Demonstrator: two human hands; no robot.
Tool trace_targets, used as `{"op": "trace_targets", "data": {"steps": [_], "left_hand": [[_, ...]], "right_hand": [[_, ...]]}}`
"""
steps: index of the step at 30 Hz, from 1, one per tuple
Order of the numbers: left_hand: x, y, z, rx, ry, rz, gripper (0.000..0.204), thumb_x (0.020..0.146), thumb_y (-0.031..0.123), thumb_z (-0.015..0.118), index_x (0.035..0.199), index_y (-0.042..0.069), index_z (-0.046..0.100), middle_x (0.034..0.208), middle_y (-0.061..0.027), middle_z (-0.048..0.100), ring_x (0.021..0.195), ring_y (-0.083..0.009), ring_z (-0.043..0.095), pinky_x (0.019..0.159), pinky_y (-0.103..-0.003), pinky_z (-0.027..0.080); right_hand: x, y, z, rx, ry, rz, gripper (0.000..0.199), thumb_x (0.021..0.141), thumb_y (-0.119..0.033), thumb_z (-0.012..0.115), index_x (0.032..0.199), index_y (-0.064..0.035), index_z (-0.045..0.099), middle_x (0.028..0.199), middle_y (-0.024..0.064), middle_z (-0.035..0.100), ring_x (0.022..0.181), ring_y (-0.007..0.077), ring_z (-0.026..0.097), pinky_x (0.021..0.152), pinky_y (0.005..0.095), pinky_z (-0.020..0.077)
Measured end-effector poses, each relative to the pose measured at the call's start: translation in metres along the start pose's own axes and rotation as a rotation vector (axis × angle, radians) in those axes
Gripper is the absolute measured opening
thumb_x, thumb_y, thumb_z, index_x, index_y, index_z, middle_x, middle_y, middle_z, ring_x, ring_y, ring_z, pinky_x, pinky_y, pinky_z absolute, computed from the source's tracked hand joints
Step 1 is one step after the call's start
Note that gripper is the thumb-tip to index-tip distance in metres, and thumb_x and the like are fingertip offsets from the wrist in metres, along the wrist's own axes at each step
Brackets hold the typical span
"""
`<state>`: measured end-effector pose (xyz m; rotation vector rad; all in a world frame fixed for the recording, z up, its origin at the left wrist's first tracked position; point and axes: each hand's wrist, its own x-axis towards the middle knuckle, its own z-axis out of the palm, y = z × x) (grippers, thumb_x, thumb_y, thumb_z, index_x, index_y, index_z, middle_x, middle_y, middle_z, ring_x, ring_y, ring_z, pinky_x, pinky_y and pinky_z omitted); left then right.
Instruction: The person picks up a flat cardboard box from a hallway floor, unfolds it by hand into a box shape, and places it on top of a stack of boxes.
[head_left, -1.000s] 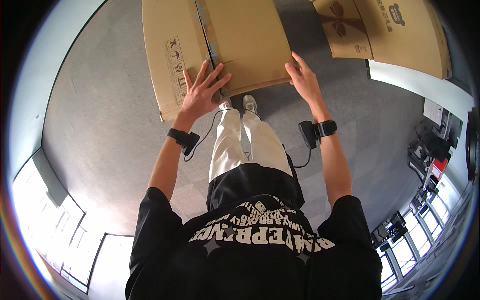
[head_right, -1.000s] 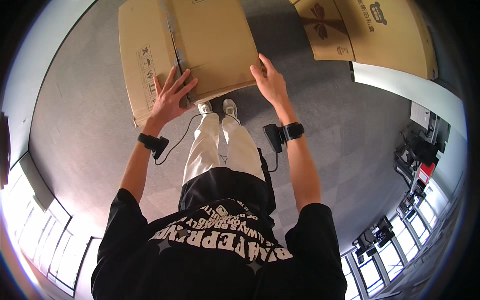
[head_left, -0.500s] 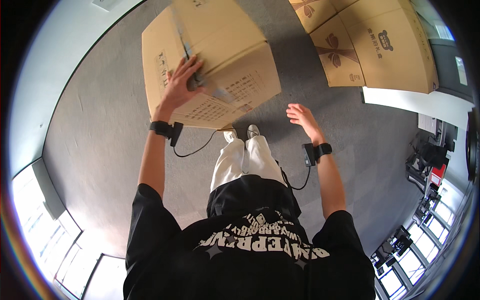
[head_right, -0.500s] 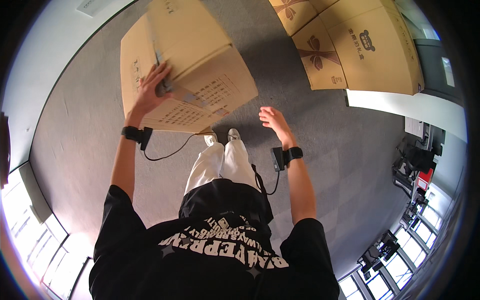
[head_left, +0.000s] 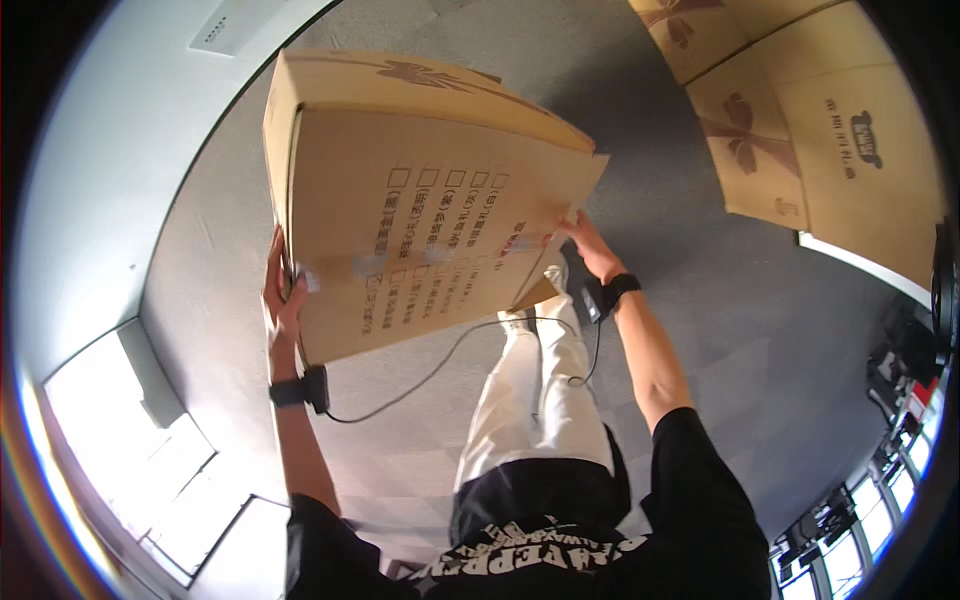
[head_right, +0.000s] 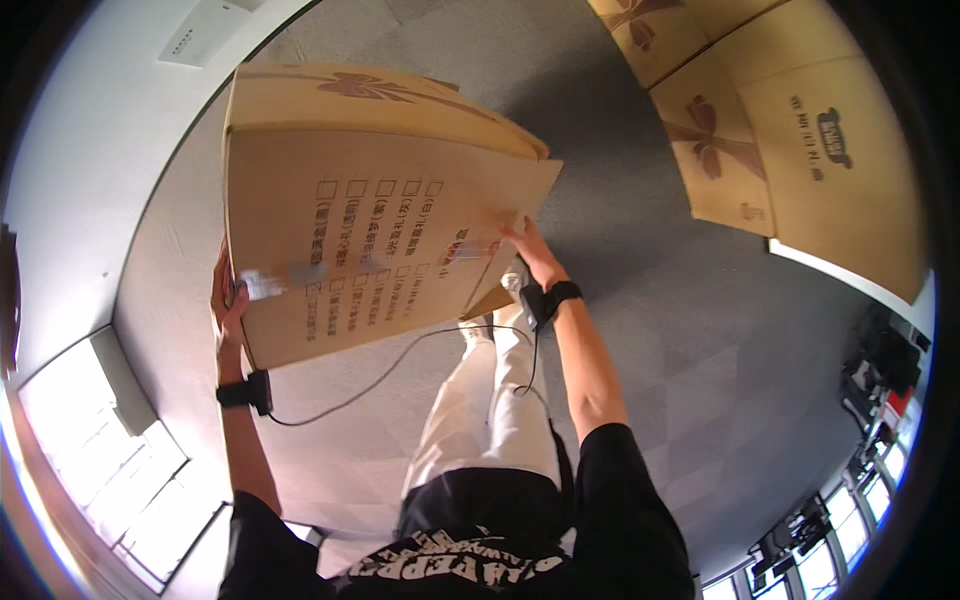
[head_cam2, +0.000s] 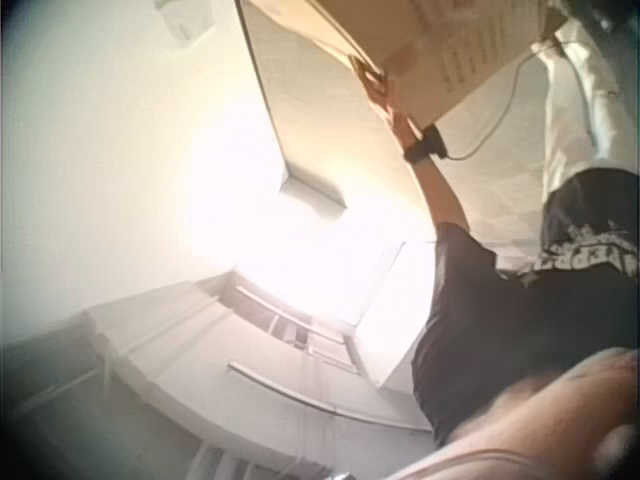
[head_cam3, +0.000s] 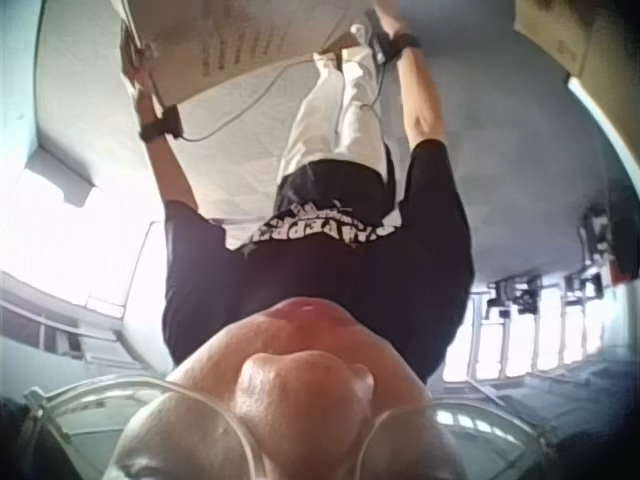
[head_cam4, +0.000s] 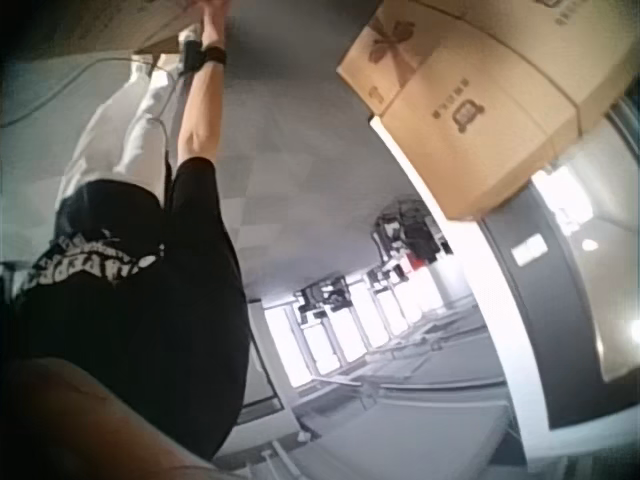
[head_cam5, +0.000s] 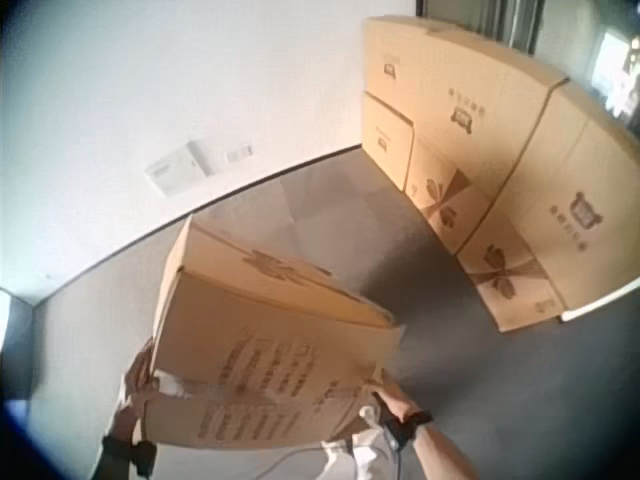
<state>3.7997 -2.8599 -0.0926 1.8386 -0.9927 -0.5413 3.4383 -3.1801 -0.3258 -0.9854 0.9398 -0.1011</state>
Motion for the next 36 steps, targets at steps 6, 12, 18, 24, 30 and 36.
{"op": "trace_targets", "data": {"steps": [6,12,18,24,30,36], "left_hand": [[-0.025,-0.02,-0.022,0.013,0.148,-0.224,0.079,0.087,0.032,0.063,0.151,0.002,0.028,0.153,-0.0158,0.034,0.141,-0.0305,0.032,0.115,-0.042,0.024],[0.081,0.018,0.002,-0.101,0.224,-0.297,0.077,0.087,0.028,0.062,0.15,0.002,0.028,0.15,-0.0143,0.036,0.136,-0.0277,0.036,0.111,-0.039,0.029],[0.072,0.049,0.008,-0.094,0.306,-0.34,0.069,0.091,0.033,0.057,0.147,0.002,0.03,0.142,-0.014,0.041,0.13,-0.0273,0.041,0.108,-0.039,0.032],[0.046,0.063,-0.018,-0.312,0.428,-0.368,0.055,0.103,0.041,0.038,0.146,0.007,0.029,0.142,-0.0129,0.04,0.129,-0.0264,0.042,0.108,-0.041,0.035],[0.003,0.098,0.003,-0.631,0.71,-0.427,0.064,0.103,0.056,0.028,0.151,0.015,0.025,0.152,-0.0094,0.032,0.138,-0.029,0.033,0.116,-0.047,0.028],[0.0,0.119,0.037,-0.971,0.675,-0.253,0.068,0.102,0.057,0.03,0.152,0.011,0.025,0.155,-0.0101,0.028,0.139,-0.0308,0.032,0.115,-0.049,0.029]], "right_hand": [[0.063,0.0,0.042,0.222,0.018,-0.034,0.089,0.085,-0.032,0.075,0.151,-0.0064,0.021,0.115,0.0124,0.057,0.071,0.0168,0.058,0.063,0.0305,0.0485],[0.142,-0.108,0.008,0.158,0.0,-0.085,0.088,0.083,-0.032,0.077,0.15,-0.0068,0.025,0.119,0.0118,0.057,0.086,0.0158,0.059,0.064,0.0297,0.0481],[0.14,-0.143,0.019,0.112,0.136,-0.075,0.086,0.078,-0.029,0.081,0.145,-0.0052,0.031,0.125,0.0139,0.053,0.118,0.024,0.051,0.098,0.035,0.0438],[0.107,-0.213,0.021,0.351,0.183,-0.267,0.079,0.074,-0.023,0.082,0.137,-0.0048,0.038,0.125,0.0148,0.054,0.117,0.0252,0.053,0.099,0.0361,0.0442],[0.055,-0.34,0.02,-0.053,0.128,-0.552,0.074,0.073,-0.013,0.08,0.134,-0.0015,0.039,0.125,0.0132,0.053,0.117,0.0236,0.052,0.098,0.0345,0.0444],[-0.067,-0.517,0.073,-0.558,0.176,-0.851,0.08,0.075,-0.027,0.08,0.138,-0.0026,0.038,0.133,0.0167,0.046,0.128,0.031,0.039,0.11,0.0456,0.0223]]}}
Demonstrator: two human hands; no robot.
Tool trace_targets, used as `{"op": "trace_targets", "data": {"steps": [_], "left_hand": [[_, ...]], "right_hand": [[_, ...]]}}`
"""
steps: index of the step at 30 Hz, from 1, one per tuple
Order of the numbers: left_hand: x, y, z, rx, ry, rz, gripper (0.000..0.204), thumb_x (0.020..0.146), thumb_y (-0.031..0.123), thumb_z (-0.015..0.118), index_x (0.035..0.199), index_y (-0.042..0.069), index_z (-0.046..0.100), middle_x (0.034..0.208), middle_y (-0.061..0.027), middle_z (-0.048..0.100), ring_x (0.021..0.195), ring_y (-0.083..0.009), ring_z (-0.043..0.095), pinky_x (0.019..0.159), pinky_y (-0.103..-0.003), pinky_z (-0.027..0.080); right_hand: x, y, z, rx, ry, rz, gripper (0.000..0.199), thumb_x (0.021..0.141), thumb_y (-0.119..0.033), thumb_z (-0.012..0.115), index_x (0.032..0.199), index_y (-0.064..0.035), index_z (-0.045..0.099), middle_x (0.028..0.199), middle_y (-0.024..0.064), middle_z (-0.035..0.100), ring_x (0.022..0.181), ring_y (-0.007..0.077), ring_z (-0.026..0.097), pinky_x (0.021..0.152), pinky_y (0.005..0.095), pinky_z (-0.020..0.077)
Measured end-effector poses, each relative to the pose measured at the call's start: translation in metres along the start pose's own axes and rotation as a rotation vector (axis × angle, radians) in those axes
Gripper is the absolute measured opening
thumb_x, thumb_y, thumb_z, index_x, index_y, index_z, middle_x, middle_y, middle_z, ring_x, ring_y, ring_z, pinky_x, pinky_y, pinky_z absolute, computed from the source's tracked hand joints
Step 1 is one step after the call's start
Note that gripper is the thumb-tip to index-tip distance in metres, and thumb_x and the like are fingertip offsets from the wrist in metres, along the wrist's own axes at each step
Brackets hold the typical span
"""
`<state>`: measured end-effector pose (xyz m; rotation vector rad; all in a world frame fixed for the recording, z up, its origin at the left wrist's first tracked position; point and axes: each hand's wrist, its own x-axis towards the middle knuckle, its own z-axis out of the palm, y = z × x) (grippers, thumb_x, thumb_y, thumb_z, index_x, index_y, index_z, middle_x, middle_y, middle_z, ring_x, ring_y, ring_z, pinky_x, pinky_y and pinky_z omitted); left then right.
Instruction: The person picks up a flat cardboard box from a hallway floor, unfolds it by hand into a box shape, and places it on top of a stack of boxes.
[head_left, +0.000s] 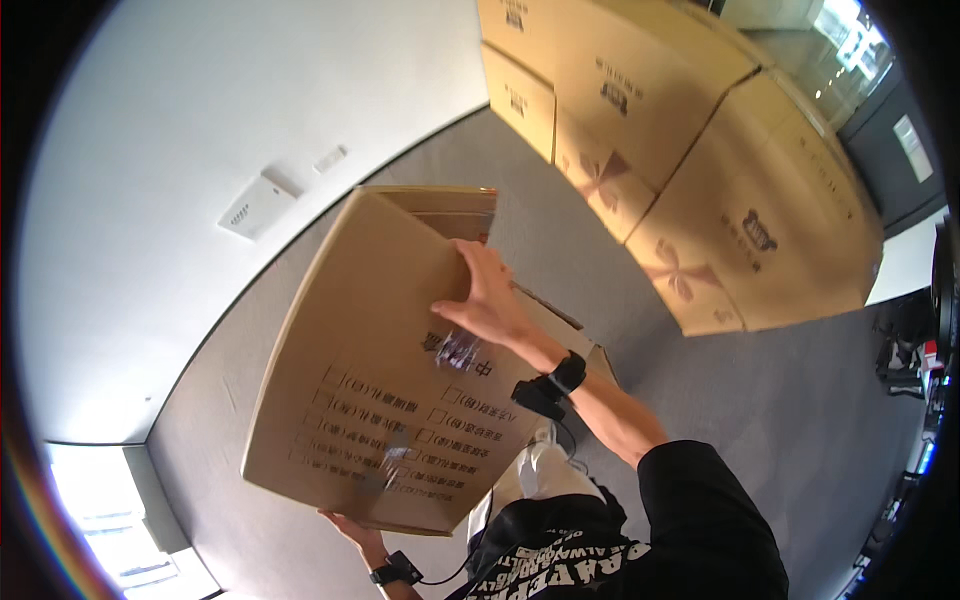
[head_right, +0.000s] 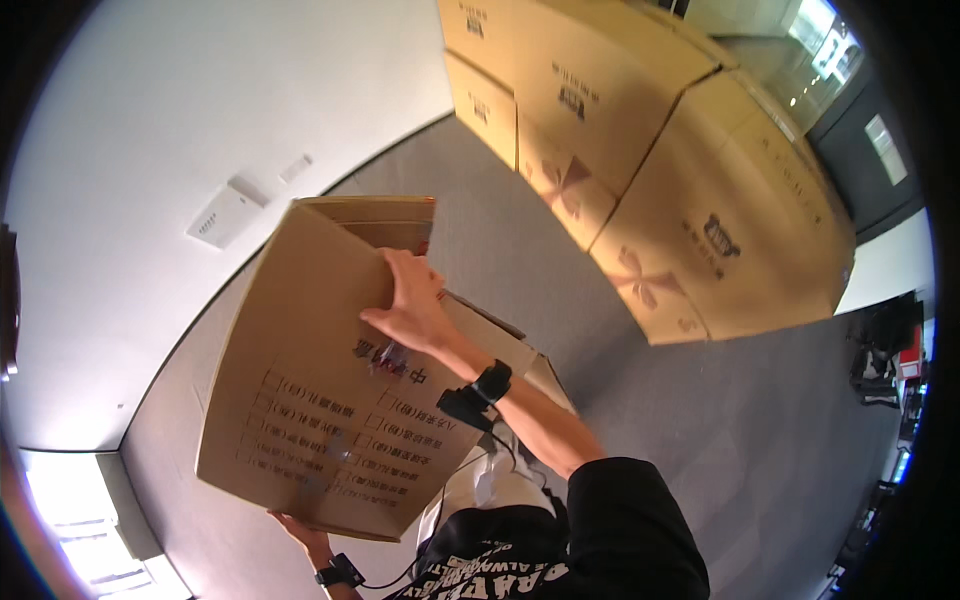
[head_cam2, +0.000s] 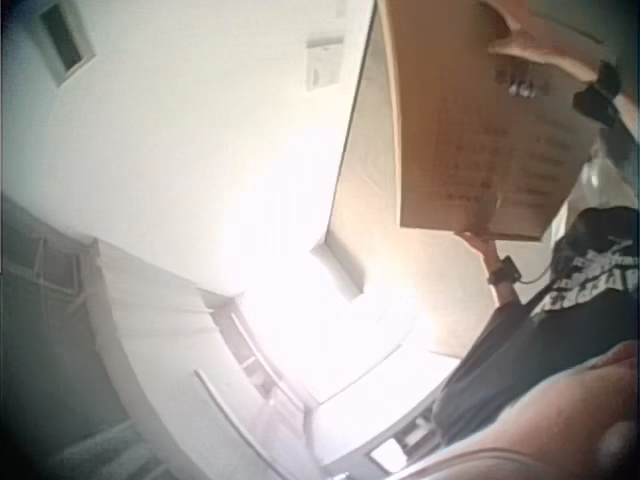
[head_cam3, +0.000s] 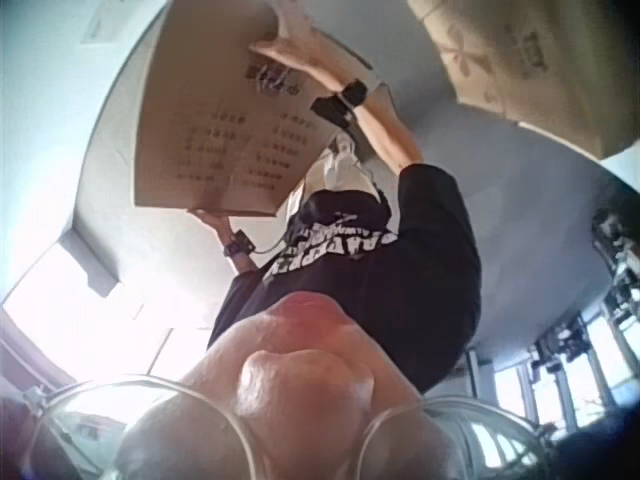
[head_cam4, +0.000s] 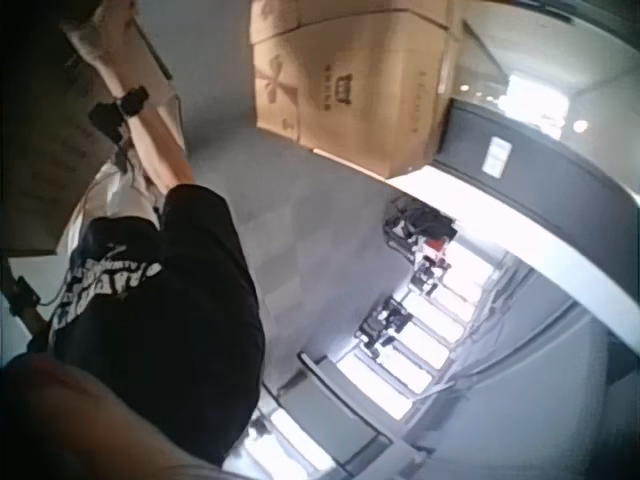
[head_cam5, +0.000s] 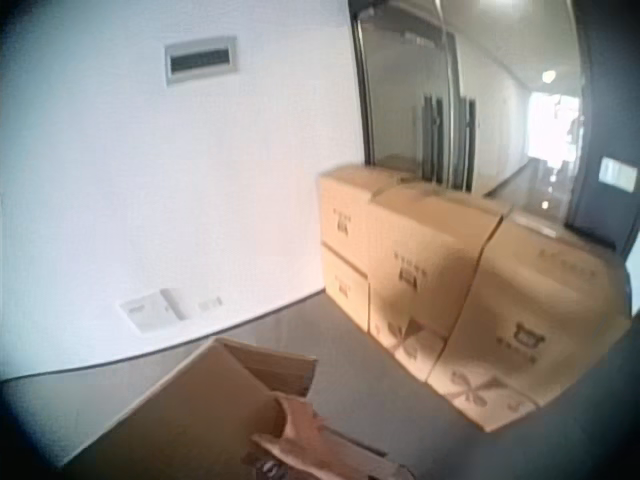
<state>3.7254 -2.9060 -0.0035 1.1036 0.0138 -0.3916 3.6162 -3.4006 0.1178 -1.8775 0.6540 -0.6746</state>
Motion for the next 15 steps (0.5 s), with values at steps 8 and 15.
{"op": "trace_targets", "data": {"steps": [8,15], "left_hand": [[0.038,-0.062,0.069,-0.218,-0.05,0.03,0.059,0.1,0.05,0.039,0.144,0.01,0.038,0.141,-0.0101,0.044,0.129,-0.0303,0.045,0.102,-0.046,0.046],[0.168,-0.104,0.167,-0.302,-0.303,-0.184,0.058,0.099,0.047,0.044,0.14,0.007,0.043,0.138,-0.0092,0.05,0.126,-0.029,0.048,0.101,-0.044,0.046]], "right_hand": [[0.016,-0.134,-0.054,-0.244,0.022,-0.546,0.082,0.076,-0.031,0.081,0.139,-0.0035,0.036,0.13,0.0151,0.046,0.117,0.0329,0.042,0.105,0.0486,0.0258],[0.079,-0.237,-0.154,-0.467,0.201,-0.932,0.069,0.081,-0.025,0.078,0.134,-0.0001,0.041,0.125,0.0156,0.05,0.116,0.0285,0.047,0.101,0.0397,0.034]]}}
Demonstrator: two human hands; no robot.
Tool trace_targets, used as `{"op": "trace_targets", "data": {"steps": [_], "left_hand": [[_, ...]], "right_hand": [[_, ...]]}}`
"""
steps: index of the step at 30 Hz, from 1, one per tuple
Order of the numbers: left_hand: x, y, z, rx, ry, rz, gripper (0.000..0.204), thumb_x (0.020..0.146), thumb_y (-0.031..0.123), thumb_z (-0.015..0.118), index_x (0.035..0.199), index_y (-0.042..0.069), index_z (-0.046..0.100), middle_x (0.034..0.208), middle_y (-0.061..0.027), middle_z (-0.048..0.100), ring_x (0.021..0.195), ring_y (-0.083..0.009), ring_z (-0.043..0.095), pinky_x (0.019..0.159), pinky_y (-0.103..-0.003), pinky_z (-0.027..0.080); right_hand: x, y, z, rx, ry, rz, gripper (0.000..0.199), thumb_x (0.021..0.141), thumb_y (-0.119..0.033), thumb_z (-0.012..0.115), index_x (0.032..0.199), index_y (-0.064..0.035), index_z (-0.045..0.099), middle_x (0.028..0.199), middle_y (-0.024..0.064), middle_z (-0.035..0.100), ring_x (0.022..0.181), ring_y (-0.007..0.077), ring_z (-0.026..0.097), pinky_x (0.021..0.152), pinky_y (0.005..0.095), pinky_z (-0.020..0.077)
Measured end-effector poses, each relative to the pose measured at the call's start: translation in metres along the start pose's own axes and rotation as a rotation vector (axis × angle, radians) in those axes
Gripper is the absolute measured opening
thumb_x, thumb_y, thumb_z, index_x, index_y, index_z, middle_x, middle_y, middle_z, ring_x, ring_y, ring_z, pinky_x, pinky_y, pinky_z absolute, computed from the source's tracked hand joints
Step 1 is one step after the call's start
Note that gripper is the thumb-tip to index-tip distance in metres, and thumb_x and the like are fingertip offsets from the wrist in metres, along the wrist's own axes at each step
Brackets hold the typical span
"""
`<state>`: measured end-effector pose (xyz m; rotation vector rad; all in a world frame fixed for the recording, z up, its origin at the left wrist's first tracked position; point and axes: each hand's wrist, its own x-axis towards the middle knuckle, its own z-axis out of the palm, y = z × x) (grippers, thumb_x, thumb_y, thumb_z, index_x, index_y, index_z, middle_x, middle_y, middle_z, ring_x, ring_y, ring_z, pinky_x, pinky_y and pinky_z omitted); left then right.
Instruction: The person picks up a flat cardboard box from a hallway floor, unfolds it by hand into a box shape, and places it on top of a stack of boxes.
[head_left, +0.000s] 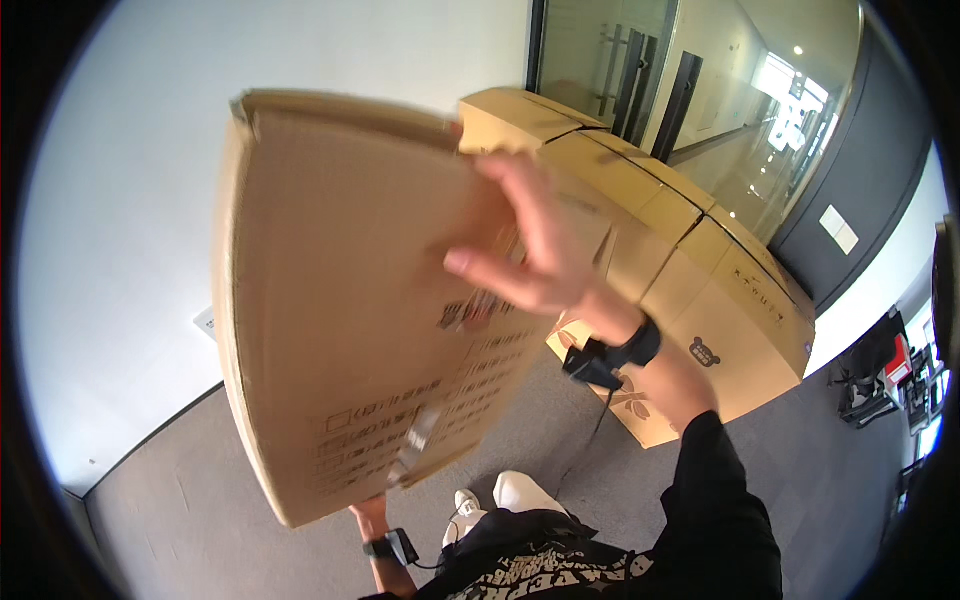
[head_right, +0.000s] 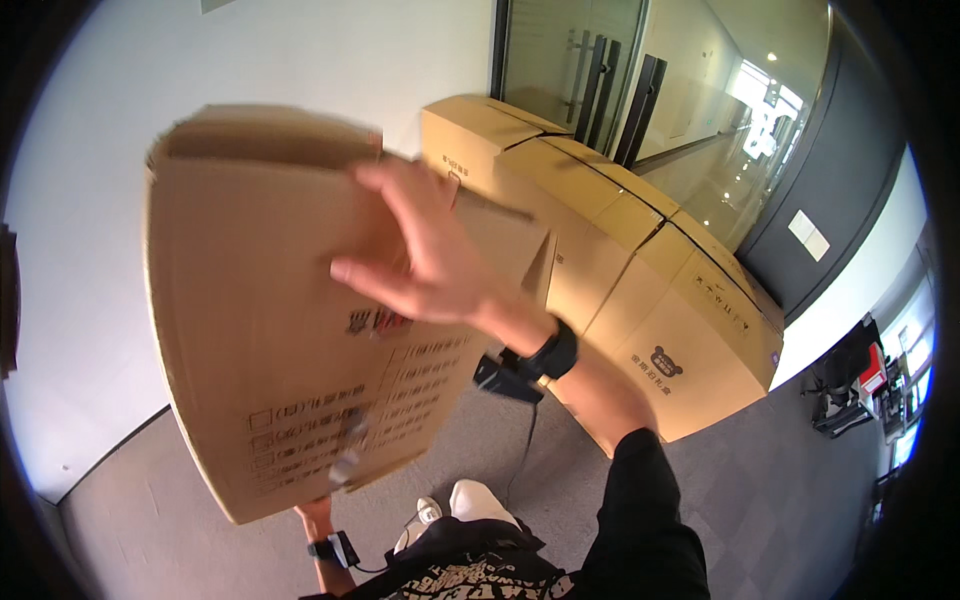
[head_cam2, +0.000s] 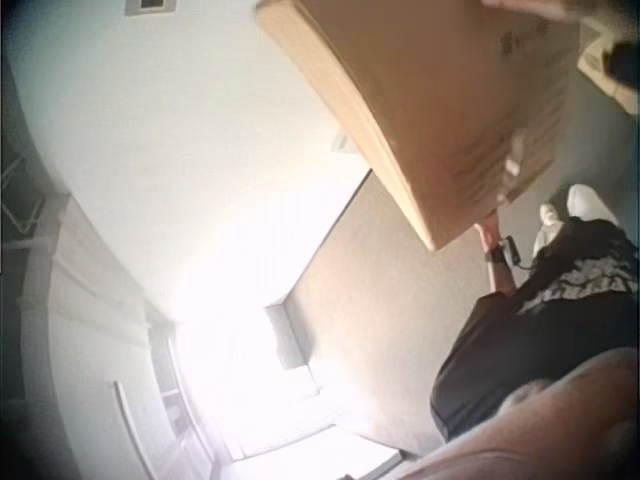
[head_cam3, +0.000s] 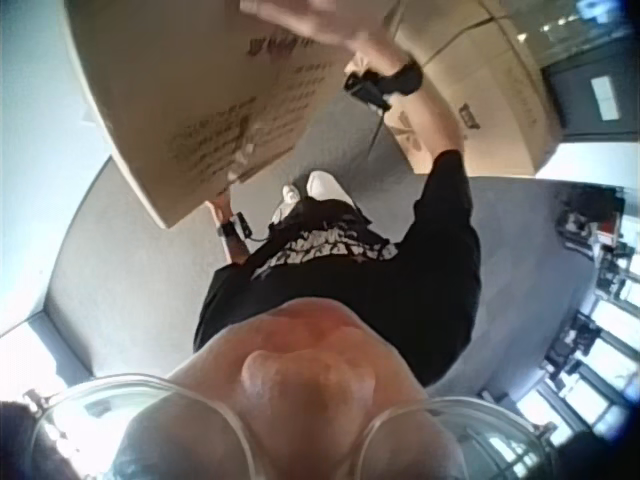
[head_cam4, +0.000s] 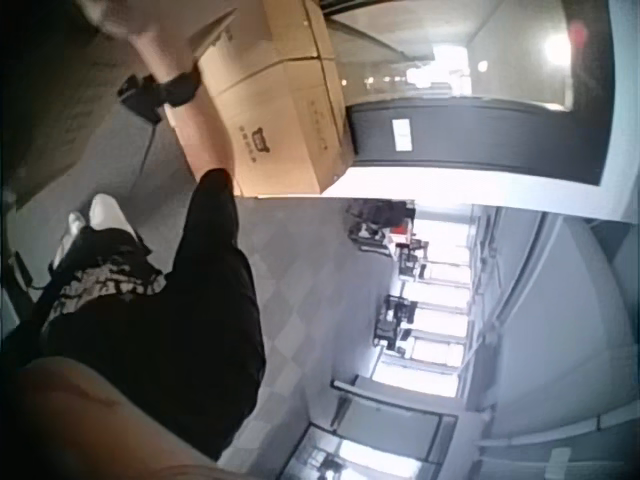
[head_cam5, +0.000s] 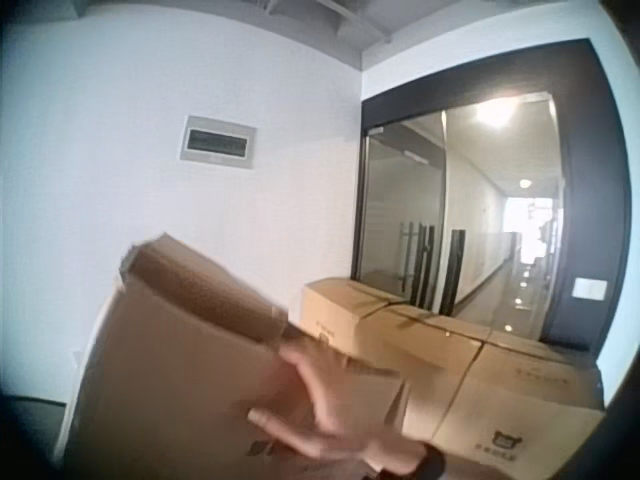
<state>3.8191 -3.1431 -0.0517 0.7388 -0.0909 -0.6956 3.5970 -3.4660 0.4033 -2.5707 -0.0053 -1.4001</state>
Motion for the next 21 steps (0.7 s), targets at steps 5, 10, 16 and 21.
{"op": "trace_targets", "data": {"steps": [5,10,16,21], "left_hand": [[0.071,-0.014,0.054,0.06,-0.093,-0.126,0.057,0.099,0.046,0.045,0.14,0.007,0.044,0.138,-0.0094,0.05,0.125,-0.0286,0.049,0.101,-0.043,0.046],[0.155,-0.06,0.116,0.135,-0.169,-0.223,0.056,0.099,0.045,0.045,0.14,0.007,0.044,0.137,-0.0095,0.05,0.125,-0.0283,0.049,0.101,-0.043,0.046],[0.282,-0.133,0.22,0.195,-0.247,-0.274,0.055,0.099,0.044,0.046,0.139,0.007,0.045,0.137,-0.0096,0.051,0.124,-0.028,0.05,0.1,-0.043,0.046],[0.382,-0.175,0.313,0.25,-0.333,-0.296,0.054,0.098,0.043,0.047,0.139,0.006,0.045,0.136,-0.0098,0.052,0.124,-0.0277,0.05,0.1,-0.042,0.047]], "right_hand": [[0.084,0.046,-0.064,0.075,0.066,0.087,0.059,0.09,-0.036,0.062,0.131,0.0007,0.044,0.121,0.0111,0.054,0.112,0.0229,0.051,0.099,0.0377,0.0375],[0.122,0.142,-0.122,0.054,0.263,-0.087,0.036,0.103,-0.04,0.046,0.106,-0.0043,0.052,0.088,-0.002,0.045,0.085,0.008,0.041,0.077,0.0228,0.0345],[0.153,0.282,-0.17,0.228,0.282,-0.139,0.032,0.104,-0.035,0.045,0.104,-0.0045,0.053,0.091,-0.0028,0.046,0.088,0.0064,0.042,0.081,0.0211,0.0327],[0.211,0.381,-0.203,0.246,0.328,-0.251,0.03,0.104,-0.032,0.045,0.106,-0.0043,0.055,0.093,-0.0023,0.049,0.089,0.0066,0.044,0.082,0.0216,0.0342]]}}
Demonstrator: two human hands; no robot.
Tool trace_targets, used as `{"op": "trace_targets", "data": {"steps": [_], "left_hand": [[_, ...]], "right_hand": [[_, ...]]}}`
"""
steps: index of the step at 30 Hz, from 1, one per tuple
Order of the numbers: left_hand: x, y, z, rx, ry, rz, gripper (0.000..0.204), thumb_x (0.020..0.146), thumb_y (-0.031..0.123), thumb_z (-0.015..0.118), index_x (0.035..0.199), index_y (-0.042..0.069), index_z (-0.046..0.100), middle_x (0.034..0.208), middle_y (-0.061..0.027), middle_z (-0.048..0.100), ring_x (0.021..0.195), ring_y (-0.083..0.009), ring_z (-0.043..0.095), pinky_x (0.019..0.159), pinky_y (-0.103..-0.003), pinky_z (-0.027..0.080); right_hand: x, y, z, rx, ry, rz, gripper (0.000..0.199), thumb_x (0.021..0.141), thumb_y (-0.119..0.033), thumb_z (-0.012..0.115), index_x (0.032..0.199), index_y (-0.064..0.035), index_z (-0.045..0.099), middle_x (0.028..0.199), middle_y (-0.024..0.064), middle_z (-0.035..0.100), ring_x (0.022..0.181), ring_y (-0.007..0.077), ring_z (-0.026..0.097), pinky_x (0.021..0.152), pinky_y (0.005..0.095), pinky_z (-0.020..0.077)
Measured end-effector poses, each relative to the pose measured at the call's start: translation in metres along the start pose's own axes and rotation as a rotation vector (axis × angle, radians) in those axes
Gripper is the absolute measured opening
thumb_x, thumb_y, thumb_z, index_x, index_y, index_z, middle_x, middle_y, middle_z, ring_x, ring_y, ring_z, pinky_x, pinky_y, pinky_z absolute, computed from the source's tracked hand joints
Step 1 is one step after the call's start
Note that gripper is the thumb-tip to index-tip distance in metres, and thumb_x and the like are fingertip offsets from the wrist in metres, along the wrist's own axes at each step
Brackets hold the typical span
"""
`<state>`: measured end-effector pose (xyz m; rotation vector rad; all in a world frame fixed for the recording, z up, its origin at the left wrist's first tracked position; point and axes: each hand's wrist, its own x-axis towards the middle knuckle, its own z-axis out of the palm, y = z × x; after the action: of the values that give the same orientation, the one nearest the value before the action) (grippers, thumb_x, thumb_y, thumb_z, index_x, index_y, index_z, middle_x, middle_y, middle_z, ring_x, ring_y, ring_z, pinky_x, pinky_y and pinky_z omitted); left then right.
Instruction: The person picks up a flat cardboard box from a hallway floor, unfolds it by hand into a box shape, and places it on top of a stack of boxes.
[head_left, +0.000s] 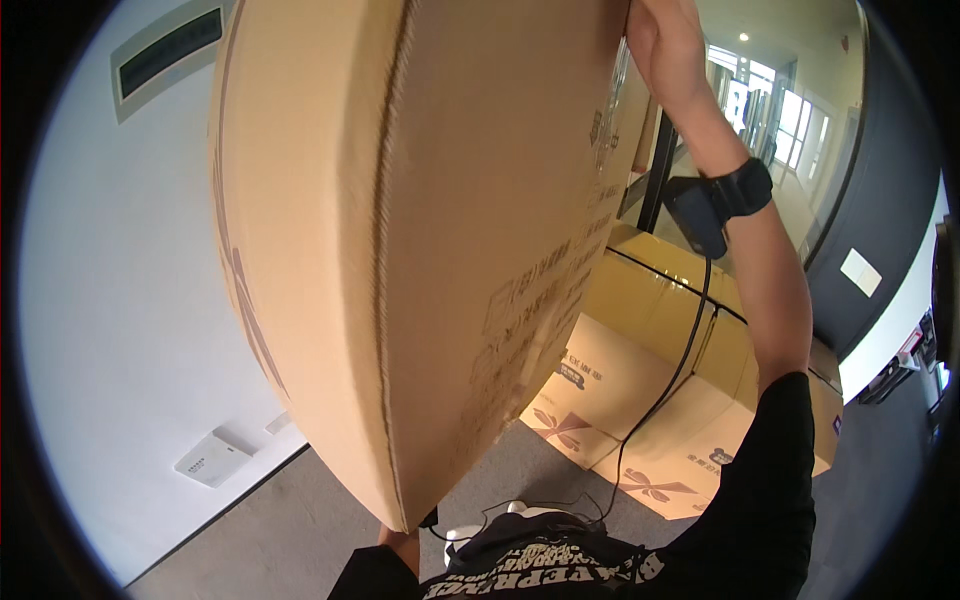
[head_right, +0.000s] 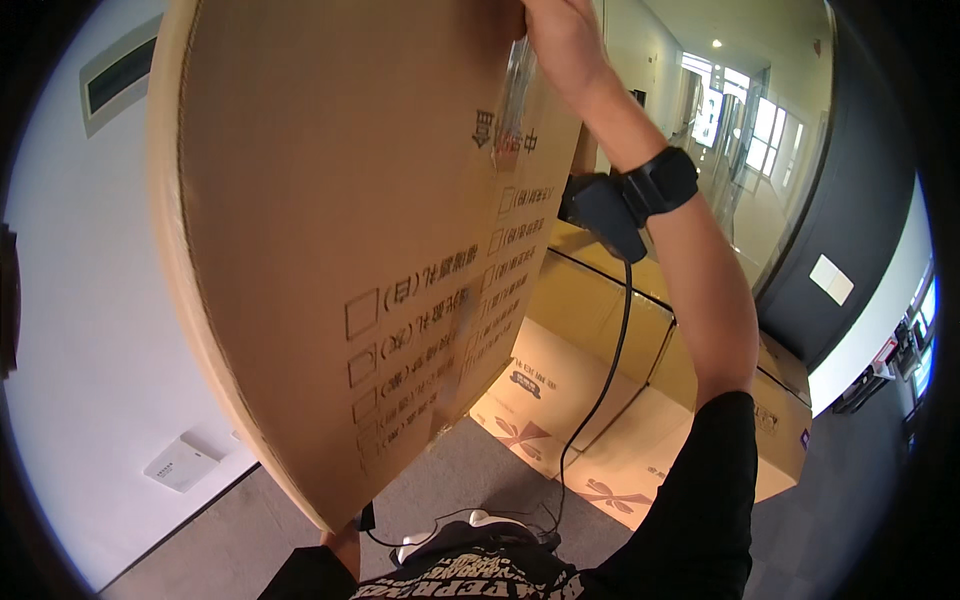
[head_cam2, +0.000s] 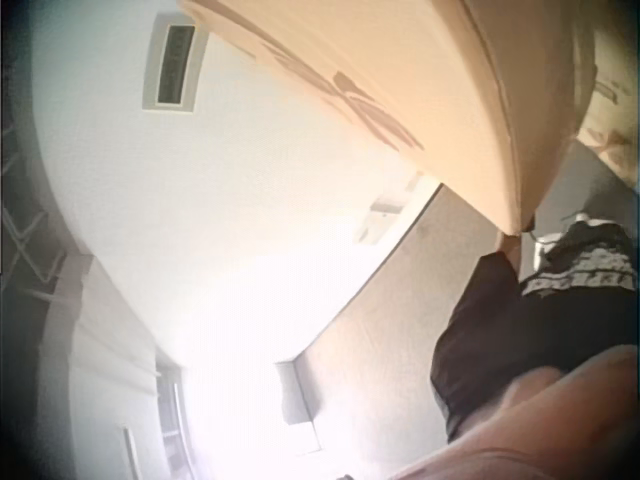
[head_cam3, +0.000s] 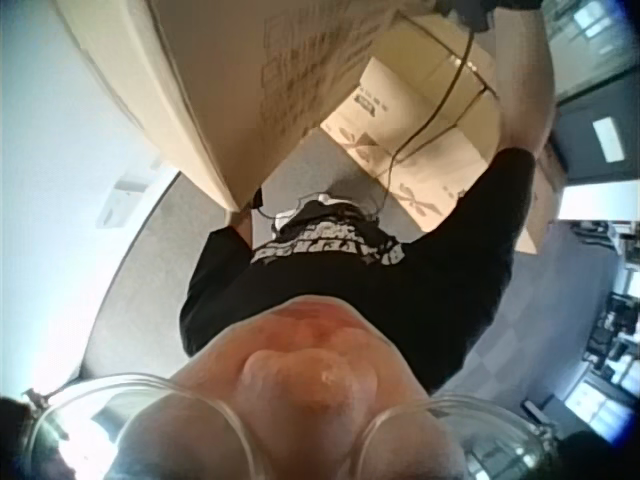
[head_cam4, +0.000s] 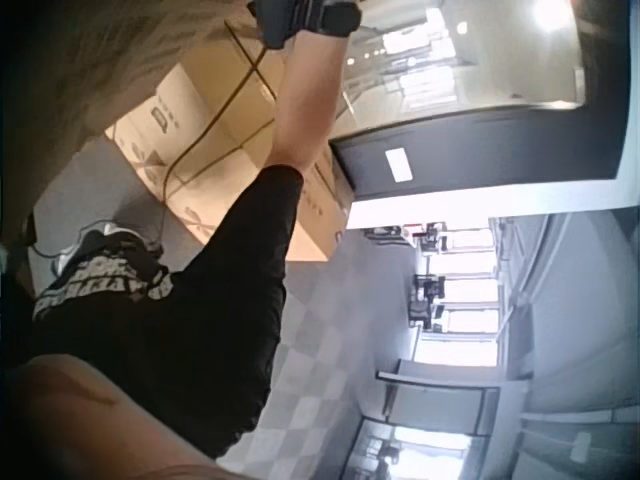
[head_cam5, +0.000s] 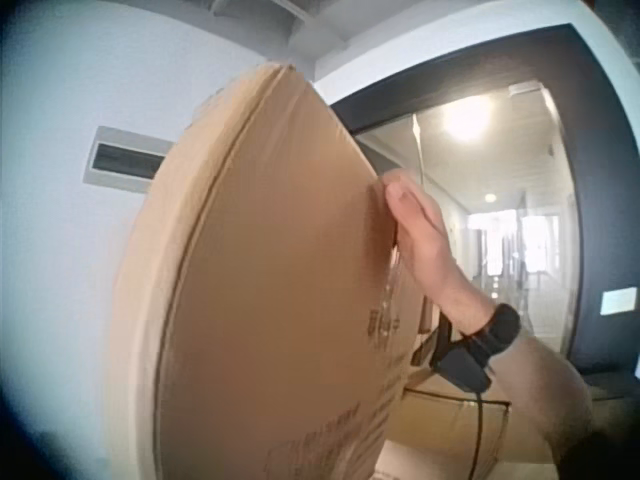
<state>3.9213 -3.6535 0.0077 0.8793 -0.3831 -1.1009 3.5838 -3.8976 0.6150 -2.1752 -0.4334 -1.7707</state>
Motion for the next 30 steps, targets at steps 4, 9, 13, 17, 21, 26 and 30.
{"op": "trace_targets", "data": {"steps": [4,9,13,17,21,26,30], "left_hand": [[0.098,0.008,0.04,0.045,-0.075,-0.028,0.054,0.098,0.042,0.047,0.139,0.006,0.045,0.136,-0.0098,0.052,0.123,-0.0274,0.051,0.1,-0.042,0.047],[0.232,0.009,0.088,0.107,-0.2,-0.064,0.053,0.098,0.041,0.048,0.139,0.006,0.046,0.136,-0.01,0.052,0.123,-0.0271,0.051,0.099,-0.042,0.047],[0.335,0.012,0.132,0.183,-0.335,-0.096,0.053,0.098,0.04,0.048,0.138,0.006,0.046,0.135,-0.0101,0.053,0.122,-0.0269,0.051,0.099,-0.041,0.047],[0.43,0.021,0.189,0.274,-0.464,-0.118,0.052,0.098,0.039,0.049,0.138,0.006,0.046,0.135,-0.0102,0.053,0.122,-0.0266,0.052,0.099,-0.041,0.047],[0.49,0.016,0.226,0.322,-0.539,-0.156,0.051,0.098,0.039,0.049,0.138,0.006,0.047,0.134,-0.0103,0.054,0.122,-0.0264,0.052,0.099,-0.041,0.047],[0.526,-0.004,0.254,0.345,-0.591,-0.197,0.051,0.098,0.038,0.05,0.138,0.006,0.047,0.134,-0.0104,0.054,0.121,-0.0261,0.052,0.098,-0.04,0.047],[0.54,-0.009,0.256,0.369,-0.581,-0.19,0.05,0.098,0.037,0.05,0.137,0.006,0.047,0.134,-0.0105,0.055,0.121,-0.0259,0.053,0.098,-0.04,0.047]], "right_hand": [[0.023,0.058,-0.016,-0.079,-0.048,-0.018,0.029,0.105,-0.031,0.045,0.108,-0.0039,0.055,0.093,-0.0022,0.05,0.089,0.0064,0.046,0.081,0.0216,0.0357],[0.038,0.122,-0.03,-0.11,-0.009,0.031,0.03,0.105,-0.031,0.044,0.111,-0.0035,0.054,0.096,-0.0015,0.054,0.091,0.0065,0.049,0.082,0.0215,0.0375],[0.056,0.188,-0.068,-0.152,-0.042,-0.014,0.035,0.105,-0.034,0.044,0.119,-0.0027,0.053,0.109,0.001,0.058,0.103,0.0076,0.051,0.091,0.024,0.0383],[0.041,0.236,-0.101,-0.459,-0.067,0.274,0.066,0.102,-0.052,0.035,0.148,-0.0047,0.03,0.149,0.0104,0.037,0.14,0.0225,0.031,0.113,0.0384,0.0261],[0.009,0.258,-0.092,-0.469,-0.13,0.703,0.08,0.098,-0.068,0.017,0.153,-0.0103,0.024,0.158,0.0075,0.023,0.147,0.0256,0.015,0.116,0.0545,0.015],[0.0,0.286,-0.072,-0.472,-0.019,0.761,0.082,0.094,-0.074,0.023,0.152,-0.0158,0.029,0.158,0.0051,0.023,0.147,0.029,0.014,0.114,0.0544,0.02],[-0.007,0.314,-0.073,-0.514,-0.144,0.827,0.084,0.092,-0.067,0.043,0.152,-0.01,0.025,0.158,0.0105,0.021,0.147,0.0313,0.019,0.114,0.0508,0.0262]]}}
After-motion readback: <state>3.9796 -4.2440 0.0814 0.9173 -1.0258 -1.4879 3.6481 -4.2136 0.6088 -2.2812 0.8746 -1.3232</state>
